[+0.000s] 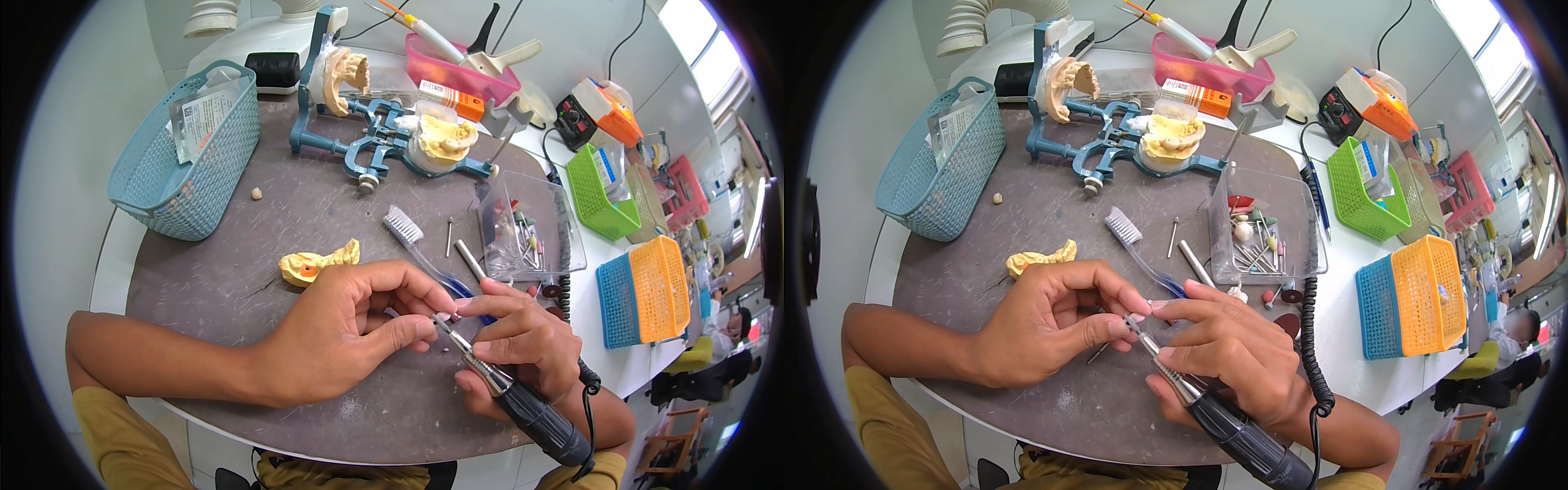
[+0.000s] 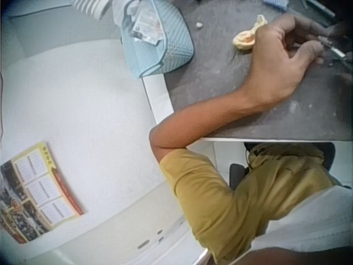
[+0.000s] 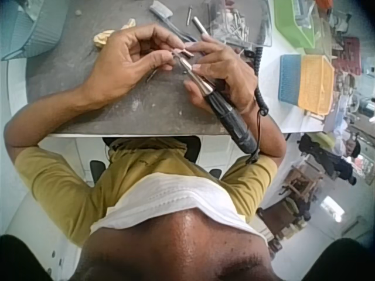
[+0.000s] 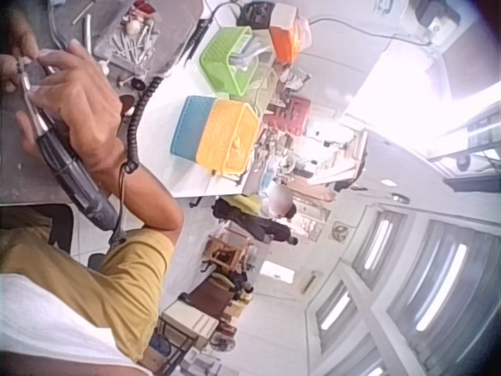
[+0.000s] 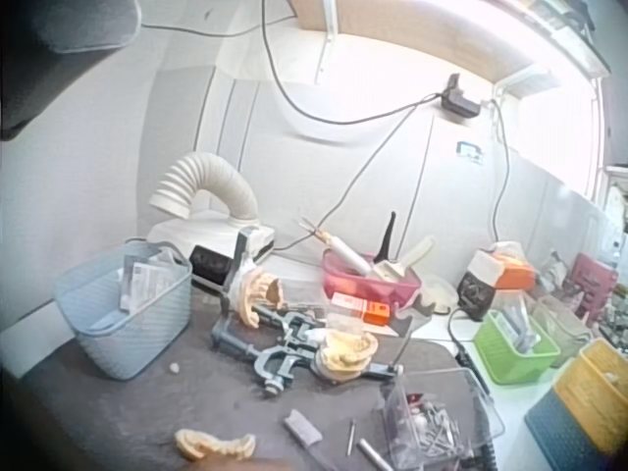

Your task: The person polishes a small dental prosthetic component using a hand-held rotary tool, then brushes it with a toothbrush and uses a metal tool to clean the internal structure.

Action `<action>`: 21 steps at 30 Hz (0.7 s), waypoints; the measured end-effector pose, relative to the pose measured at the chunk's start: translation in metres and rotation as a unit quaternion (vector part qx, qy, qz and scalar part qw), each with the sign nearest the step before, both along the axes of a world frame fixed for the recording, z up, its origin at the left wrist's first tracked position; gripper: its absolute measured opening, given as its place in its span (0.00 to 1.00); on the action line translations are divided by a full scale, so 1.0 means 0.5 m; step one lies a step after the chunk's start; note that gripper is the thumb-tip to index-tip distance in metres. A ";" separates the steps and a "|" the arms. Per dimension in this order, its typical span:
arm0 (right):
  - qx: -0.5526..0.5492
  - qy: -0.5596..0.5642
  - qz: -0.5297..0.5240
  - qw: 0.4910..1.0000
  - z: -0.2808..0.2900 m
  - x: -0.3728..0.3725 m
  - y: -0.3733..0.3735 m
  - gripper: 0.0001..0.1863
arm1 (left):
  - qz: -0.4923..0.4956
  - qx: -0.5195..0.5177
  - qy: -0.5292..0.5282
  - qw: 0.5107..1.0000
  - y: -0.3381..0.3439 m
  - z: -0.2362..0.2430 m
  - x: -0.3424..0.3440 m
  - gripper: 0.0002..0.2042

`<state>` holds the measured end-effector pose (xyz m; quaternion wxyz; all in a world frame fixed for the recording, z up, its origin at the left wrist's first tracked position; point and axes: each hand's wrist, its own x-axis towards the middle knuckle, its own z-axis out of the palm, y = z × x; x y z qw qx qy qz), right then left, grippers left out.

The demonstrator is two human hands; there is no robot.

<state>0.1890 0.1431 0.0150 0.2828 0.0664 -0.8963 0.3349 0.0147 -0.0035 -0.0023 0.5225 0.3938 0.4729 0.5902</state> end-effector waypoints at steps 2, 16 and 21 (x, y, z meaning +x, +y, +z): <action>0.000 0.002 -0.003 1.000 -0.001 0.000 0.000 0.16 | 0.000 0.001 0.000 1.000 0.000 0.001 0.000 0.10; -0.009 0.012 -0.005 1.000 -0.006 0.002 0.004 0.16 | 0.002 -0.001 -0.001 1.000 0.000 0.000 0.000 0.09; 0.003 0.010 -0.004 1.000 -0.003 0.001 0.004 0.17 | 0.003 0.005 -0.004 1.000 -0.001 -0.001 0.000 0.10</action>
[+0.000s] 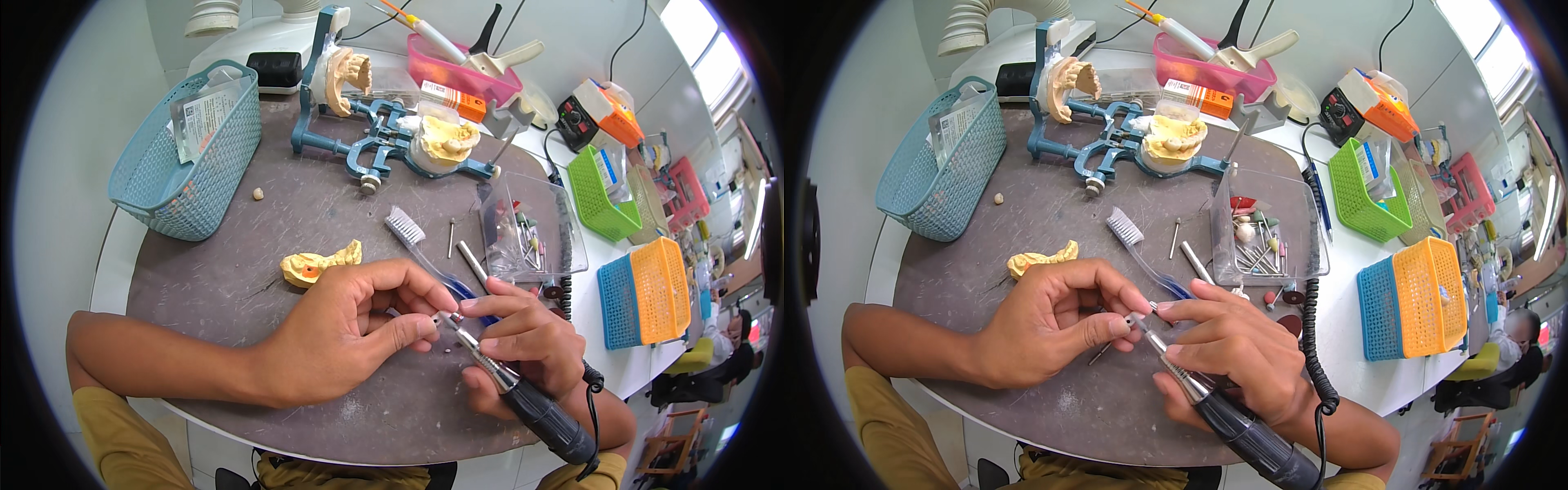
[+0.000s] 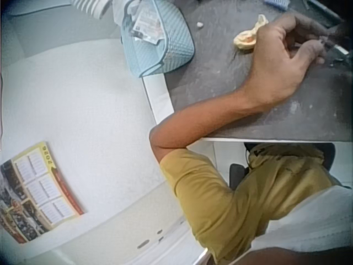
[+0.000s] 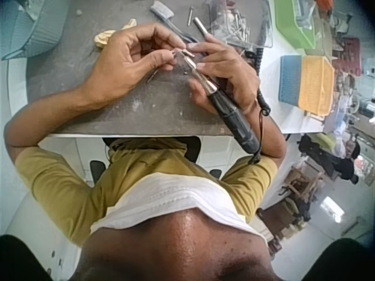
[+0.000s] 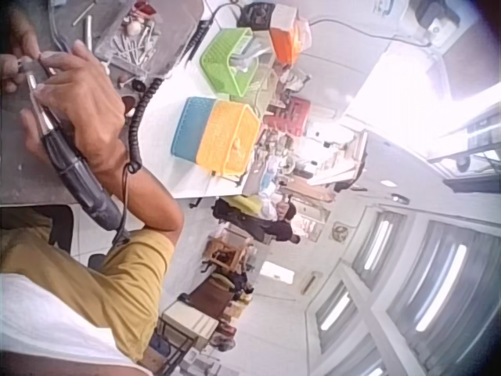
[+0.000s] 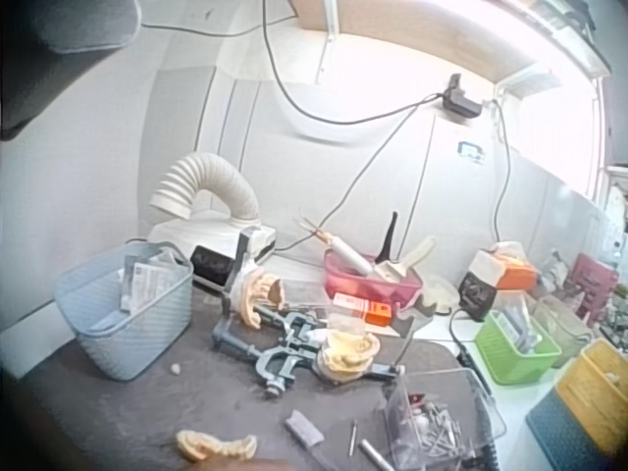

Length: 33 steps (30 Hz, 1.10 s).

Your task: The person polishes a small dental prosthetic component using a hand-held rotary tool, then brushes it with a toothbrush and uses a metal tool to clean the internal structure.

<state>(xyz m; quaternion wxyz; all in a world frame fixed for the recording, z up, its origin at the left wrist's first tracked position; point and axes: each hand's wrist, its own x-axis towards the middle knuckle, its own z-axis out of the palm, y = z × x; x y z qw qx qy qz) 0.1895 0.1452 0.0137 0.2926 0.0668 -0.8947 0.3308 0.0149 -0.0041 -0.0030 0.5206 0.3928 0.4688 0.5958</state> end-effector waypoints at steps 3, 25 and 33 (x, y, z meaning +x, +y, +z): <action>-0.012 0.017 -0.001 1.000 -0.005 0.004 0.000 0.18 | 0.002 -0.002 -0.002 1.000 0.000 0.003 0.000 0.09; -0.014 0.001 -0.043 0.999 -0.002 -0.004 -0.018 0.19 | -0.008 -0.020 0.023 1.000 -0.002 0.012 0.004 0.10; -0.015 0.009 -0.040 0.999 -0.004 -0.004 -0.017 0.21 | -0.001 0.000 0.037 0.999 -0.004 0.008 0.005 0.08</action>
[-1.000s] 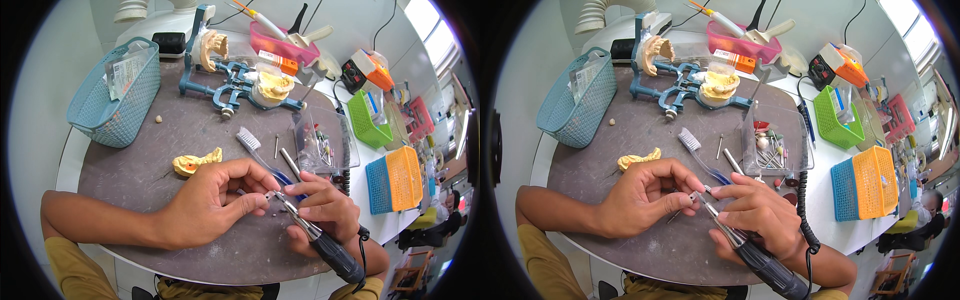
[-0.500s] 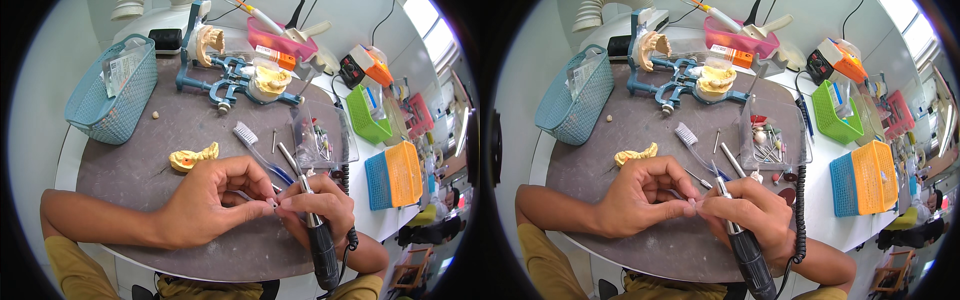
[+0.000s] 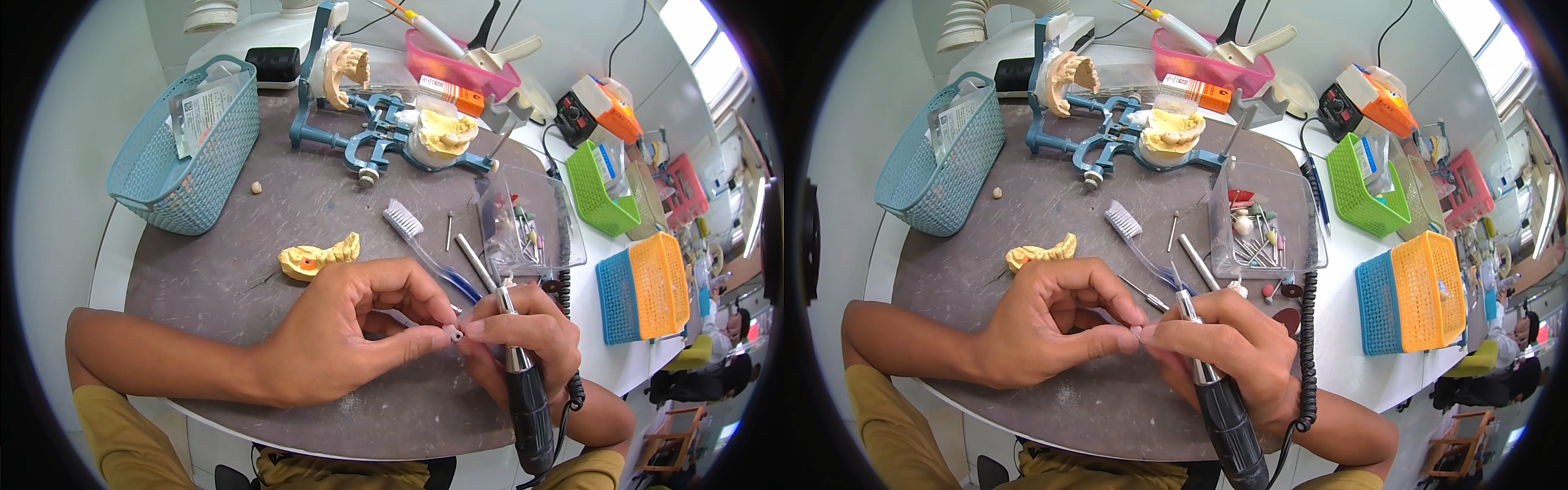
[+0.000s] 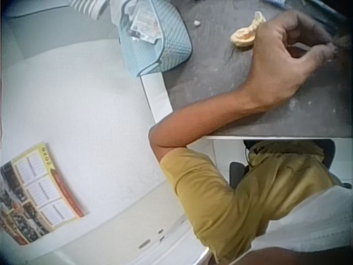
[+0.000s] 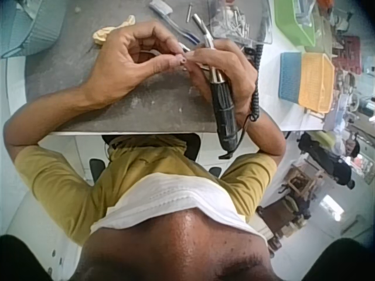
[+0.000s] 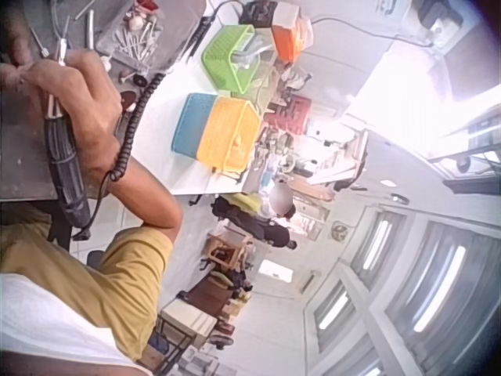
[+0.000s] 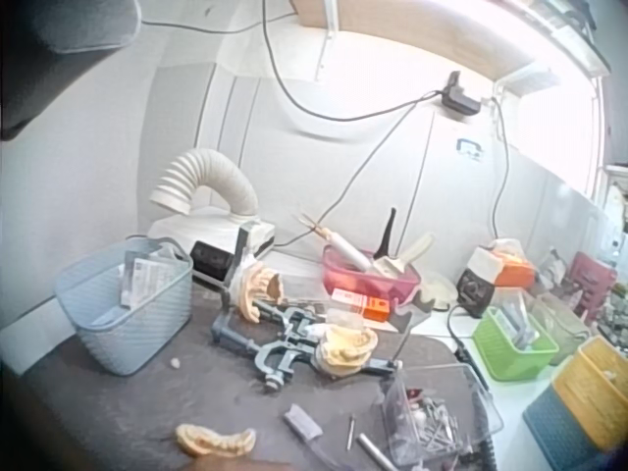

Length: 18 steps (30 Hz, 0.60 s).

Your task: The person polishes a small dental prosthetic component using a hand-held rotary tool, then brushes it with a toothbrush and uses a metal tool to clean the internal structure.

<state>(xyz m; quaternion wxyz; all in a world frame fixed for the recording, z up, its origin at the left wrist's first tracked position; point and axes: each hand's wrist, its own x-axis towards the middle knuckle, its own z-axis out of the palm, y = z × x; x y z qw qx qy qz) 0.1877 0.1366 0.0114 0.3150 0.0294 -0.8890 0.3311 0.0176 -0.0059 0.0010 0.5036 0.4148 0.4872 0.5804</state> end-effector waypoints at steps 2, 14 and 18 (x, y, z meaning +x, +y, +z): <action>-0.001 0.003 0.001 1.000 -0.002 0.001 0.001 0.22 | -0.001 0.008 0.001 1.000 0.000 -0.001 0.000 0.08; -0.005 0.004 0.004 1.000 -0.003 0.003 0.003 0.22 | -0.007 0.029 0.023 0.999 0.000 -0.006 -0.002 0.07; -0.004 0.009 0.006 1.000 -0.006 0.002 0.004 0.22 | -0.003 0.011 0.018 1.000 -0.001 -0.004 0.000 0.07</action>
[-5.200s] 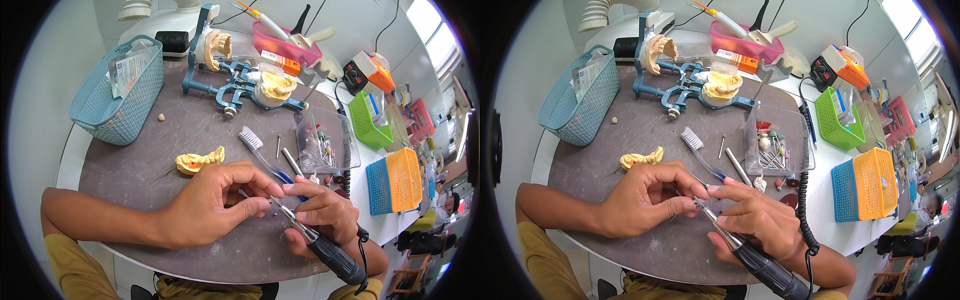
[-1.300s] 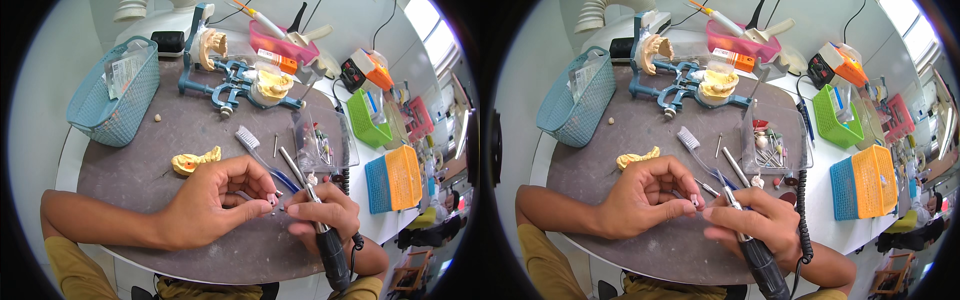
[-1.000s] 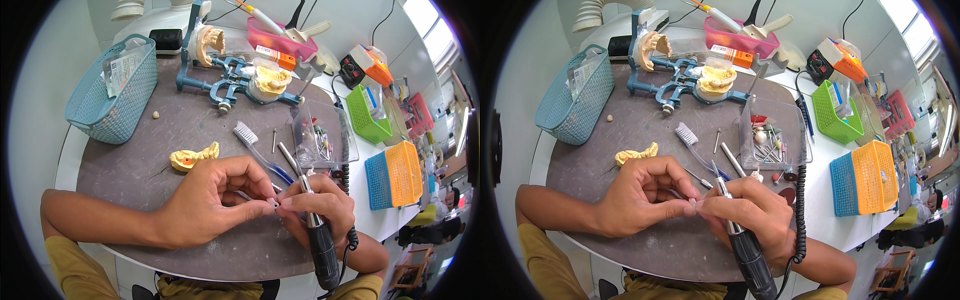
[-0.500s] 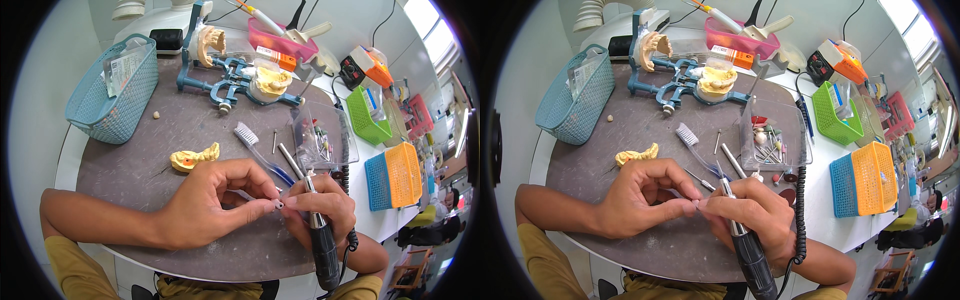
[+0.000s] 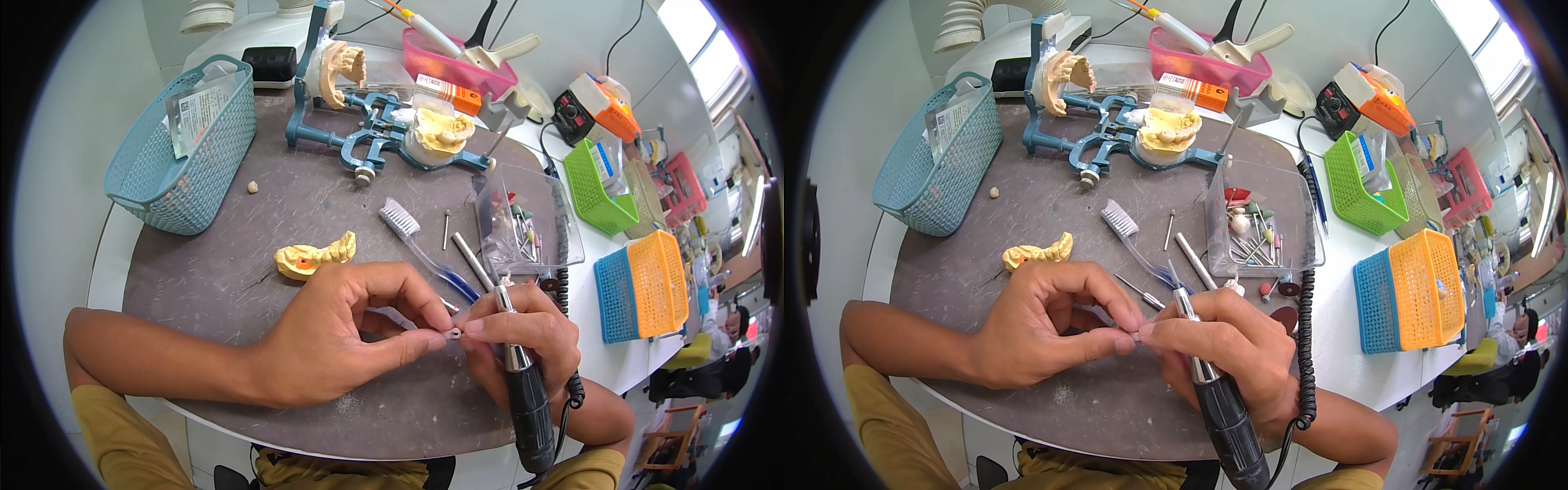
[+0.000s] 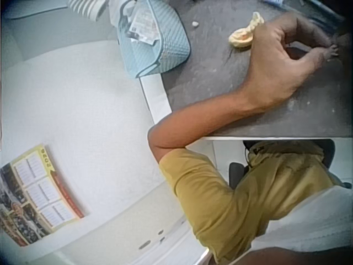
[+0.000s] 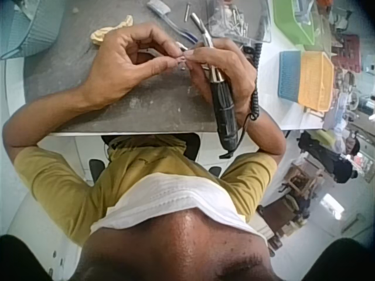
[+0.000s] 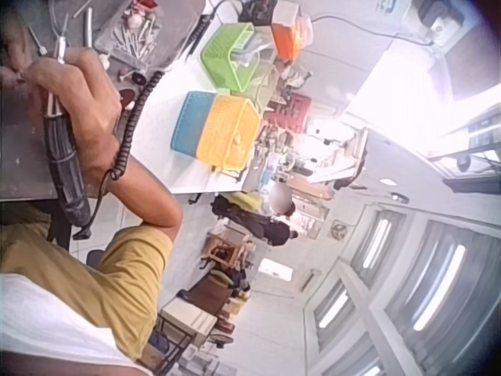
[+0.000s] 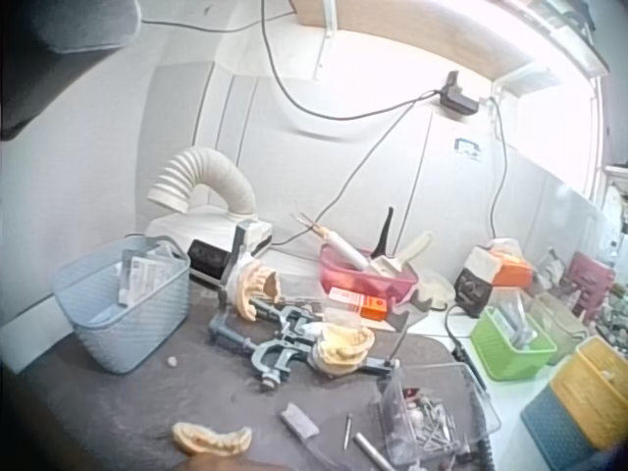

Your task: The person polishes a small dental prosthetic component using a hand-held rotary tool, then brushes it with a toothbrush and uses a metal tool to clean the internal structure.

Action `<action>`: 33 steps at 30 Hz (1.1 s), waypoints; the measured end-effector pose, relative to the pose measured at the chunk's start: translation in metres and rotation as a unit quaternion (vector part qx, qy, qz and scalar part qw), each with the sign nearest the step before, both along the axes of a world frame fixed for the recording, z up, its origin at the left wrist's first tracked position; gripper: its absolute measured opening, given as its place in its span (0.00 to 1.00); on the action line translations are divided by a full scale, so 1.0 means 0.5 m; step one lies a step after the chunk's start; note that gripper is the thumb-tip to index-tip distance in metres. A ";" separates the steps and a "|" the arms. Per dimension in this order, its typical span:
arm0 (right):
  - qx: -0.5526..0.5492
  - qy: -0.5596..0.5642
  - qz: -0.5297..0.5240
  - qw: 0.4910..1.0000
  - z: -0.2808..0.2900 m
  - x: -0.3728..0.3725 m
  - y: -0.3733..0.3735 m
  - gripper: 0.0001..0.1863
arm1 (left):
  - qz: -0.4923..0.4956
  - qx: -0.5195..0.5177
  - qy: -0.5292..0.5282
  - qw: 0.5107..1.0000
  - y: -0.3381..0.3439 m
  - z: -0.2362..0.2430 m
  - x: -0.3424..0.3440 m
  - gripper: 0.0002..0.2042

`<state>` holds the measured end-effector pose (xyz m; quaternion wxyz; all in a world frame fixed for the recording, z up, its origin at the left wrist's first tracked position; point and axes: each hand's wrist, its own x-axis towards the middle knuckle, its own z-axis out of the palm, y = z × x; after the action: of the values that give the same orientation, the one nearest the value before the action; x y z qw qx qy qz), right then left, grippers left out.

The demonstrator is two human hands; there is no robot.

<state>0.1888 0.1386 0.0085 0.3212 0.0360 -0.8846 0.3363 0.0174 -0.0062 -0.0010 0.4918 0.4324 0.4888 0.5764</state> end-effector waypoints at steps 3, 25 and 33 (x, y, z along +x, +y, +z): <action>0.011 0.003 -0.003 1.000 -0.002 -0.001 0.001 0.21 | 0.014 -0.025 -0.002 1.000 -0.001 0.015 0.005 0.08; 0.017 -0.001 -0.020 1.000 -0.001 -0.006 0.001 0.21 | 0.019 -0.024 0.021 0.999 0.000 0.013 0.003 0.10; 0.028 0.001 -0.020 0.999 -0.001 -0.010 -0.003 0.20 | 0.024 -0.004 -0.007 1.000 -0.008 0.010 0.015 0.09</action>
<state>0.1838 0.1372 0.0079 0.3277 0.0279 -0.8938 0.3049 0.0248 -0.0103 0.0042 0.4831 0.4139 0.4981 0.5892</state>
